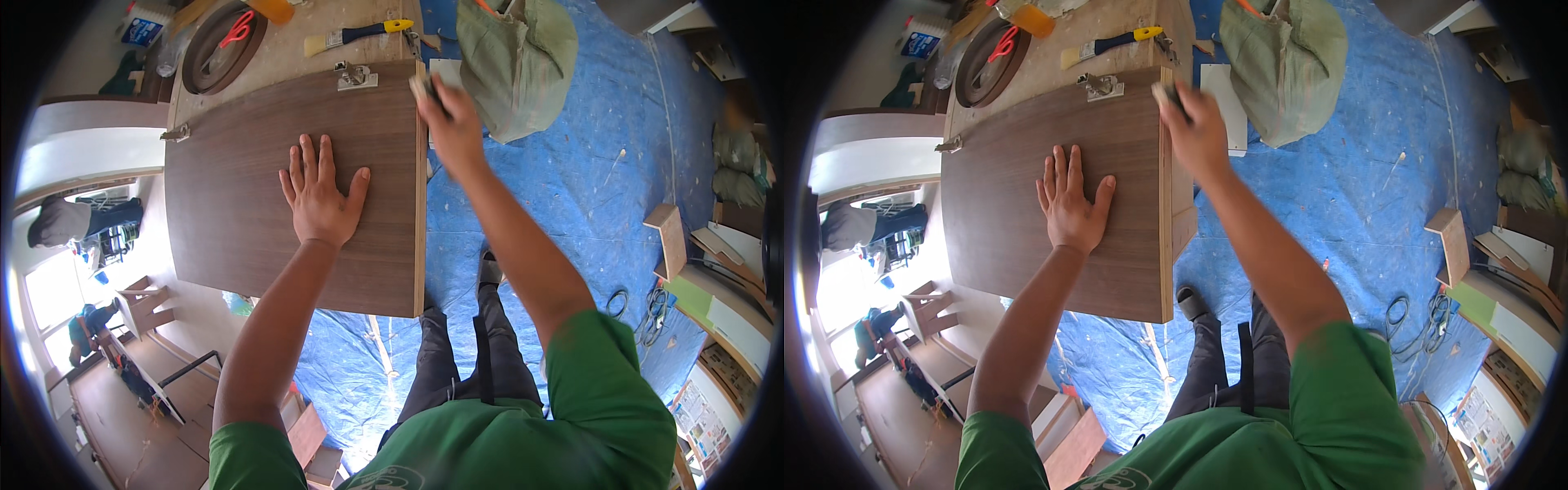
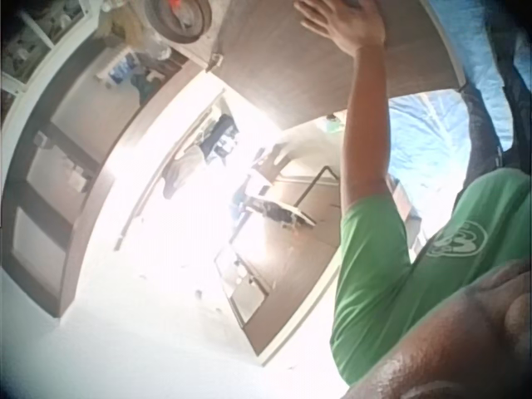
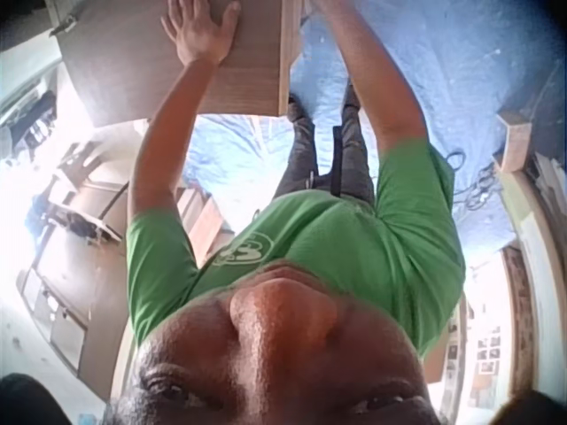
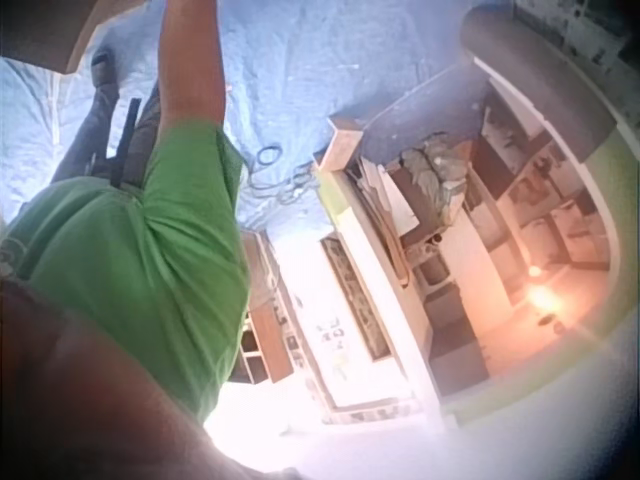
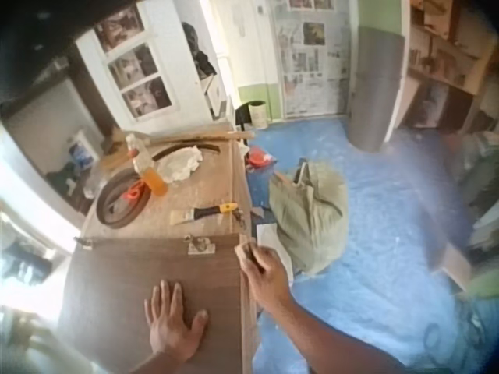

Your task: The person sands the edges of a wooden cabinet door with a sanding block, then wipes the surface with a cloth after applying liquid from a bottle. Finally, the person measures and cuts a strip of edge banding with scissors.

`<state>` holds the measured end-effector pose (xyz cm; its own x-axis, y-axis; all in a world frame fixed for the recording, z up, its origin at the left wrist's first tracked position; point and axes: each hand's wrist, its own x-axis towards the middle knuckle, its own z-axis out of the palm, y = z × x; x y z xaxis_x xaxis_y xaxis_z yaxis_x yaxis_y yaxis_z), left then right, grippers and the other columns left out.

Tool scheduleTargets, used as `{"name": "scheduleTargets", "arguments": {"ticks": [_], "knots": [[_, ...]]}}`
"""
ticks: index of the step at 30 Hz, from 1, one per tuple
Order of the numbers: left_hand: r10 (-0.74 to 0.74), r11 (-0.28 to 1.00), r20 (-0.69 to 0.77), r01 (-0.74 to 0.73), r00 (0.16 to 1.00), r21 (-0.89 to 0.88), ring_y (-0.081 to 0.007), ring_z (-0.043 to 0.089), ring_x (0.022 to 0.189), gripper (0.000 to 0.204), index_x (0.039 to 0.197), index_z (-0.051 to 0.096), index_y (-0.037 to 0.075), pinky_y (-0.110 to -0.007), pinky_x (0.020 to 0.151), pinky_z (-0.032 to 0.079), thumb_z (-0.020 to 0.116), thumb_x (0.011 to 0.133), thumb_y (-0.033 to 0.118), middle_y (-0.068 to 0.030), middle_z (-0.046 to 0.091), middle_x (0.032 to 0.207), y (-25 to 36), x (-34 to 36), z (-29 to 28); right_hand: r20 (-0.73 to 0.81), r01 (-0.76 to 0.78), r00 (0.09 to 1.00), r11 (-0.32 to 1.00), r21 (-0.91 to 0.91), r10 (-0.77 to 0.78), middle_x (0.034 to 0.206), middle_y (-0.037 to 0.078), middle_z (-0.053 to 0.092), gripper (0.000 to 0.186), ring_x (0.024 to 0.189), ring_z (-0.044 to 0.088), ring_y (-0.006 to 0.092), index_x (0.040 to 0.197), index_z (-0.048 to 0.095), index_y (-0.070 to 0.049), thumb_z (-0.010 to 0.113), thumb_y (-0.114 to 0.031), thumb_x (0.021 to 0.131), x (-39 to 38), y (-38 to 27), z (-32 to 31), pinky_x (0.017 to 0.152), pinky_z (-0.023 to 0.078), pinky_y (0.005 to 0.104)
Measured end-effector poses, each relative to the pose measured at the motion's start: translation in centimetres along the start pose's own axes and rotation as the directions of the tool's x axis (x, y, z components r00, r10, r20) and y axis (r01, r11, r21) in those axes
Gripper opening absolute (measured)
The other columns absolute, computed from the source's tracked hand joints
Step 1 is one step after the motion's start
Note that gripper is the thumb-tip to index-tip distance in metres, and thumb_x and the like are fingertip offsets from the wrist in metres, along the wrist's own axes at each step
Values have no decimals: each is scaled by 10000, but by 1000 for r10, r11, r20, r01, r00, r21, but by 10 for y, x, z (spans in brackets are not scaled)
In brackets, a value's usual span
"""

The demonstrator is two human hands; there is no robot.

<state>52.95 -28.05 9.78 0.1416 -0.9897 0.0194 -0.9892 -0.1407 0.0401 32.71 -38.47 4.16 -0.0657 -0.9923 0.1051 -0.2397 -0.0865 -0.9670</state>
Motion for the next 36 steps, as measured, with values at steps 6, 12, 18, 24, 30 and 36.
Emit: {"name": "scheduleTargets", "arguments": {"ticks": [6, 12, 18, 24, 30, 36], "knots": [[2, 1000, 9, -1, 1000, -23, -322, 167, 1565, 804, 1600, 329, 138, -502, 1270, 92, 533, 973, 599, -148, 237, 1680, 4, 4, -2, -48, 10, 999, 993, -114, -15, 1114, 194, 638, 547, 1052, 639, 320, 1433, 580, -82, 677, -351, 967, 33, -7, 4, 920, 501, 382], [-18, 1000, 3, 18, 1000, -24, -323, 191, 1558, 809, 1600, 330, 143, -501, 1269, 96, 546, 966, 597, -147, 250, 1676, -2, -3, 1, 56, 159, 986, 987, 18, -160, 1112, 173, 619, 502, 1037, 635, 266, 1418, 570, -12, 703, -152, 954, -110, -9, -12, 927, 502, 382], [28, 999, -48, -29, 998, -40, -319, 197, 1557, 811, 1589, 359, 143, -496, 1266, 109, 553, 957, 613, -143, 269, 1670, 4, 7, -1, -84, 125, 988, 991, -50, -128, 1078, 174, 616, 486, 1037, 637, 273, 1362, 626, -19, 722, -251, 946, 17, -10, -3, 874, 510, 360], [-3, 998, -49, -1, 999, -66, -326, 183, 1560, 837, 1589, 355, 139, -504, 1267, 97, 525, 950, 652, -149, 260, 1672, -7, 0, 10, 190, 124, 976, 988, -93, -104, 1292, 222, 499, 575, 1088, 600, 294, 1502, 483, -39, 672, -150, 971, -185, -25, -25, 937, 514, 361], [9, 997, -73, -14, 997, -75, -337, 196, 1556, 851, 1579, 375, 130, -515, 1265, 109, 519, 940, 673, -162, 277, 1663, -6, -1, 9, 230, 131, 967, 988, -77, -111, 1343, 268, 493, 569, 1208, 547, 399, 1466, 506, 8, 700, -123, 947, -255, -27, -41, 1021, 470, 427], [22, 999, -115, -26, 993, -35, -298, 201, 1558, 821, 1583, 370, 158, -491, 1267, 121, 500, 960, 678, -135, 284, 1665, -4, 3, 13, 109, 120, 987, 992, -43, -115, 1277, 261, 539, 523, 1145, 577, 370, 1461, 516, -8, 654, -148, 977, -139, -28, -19, 1001, 467, 398]]}}
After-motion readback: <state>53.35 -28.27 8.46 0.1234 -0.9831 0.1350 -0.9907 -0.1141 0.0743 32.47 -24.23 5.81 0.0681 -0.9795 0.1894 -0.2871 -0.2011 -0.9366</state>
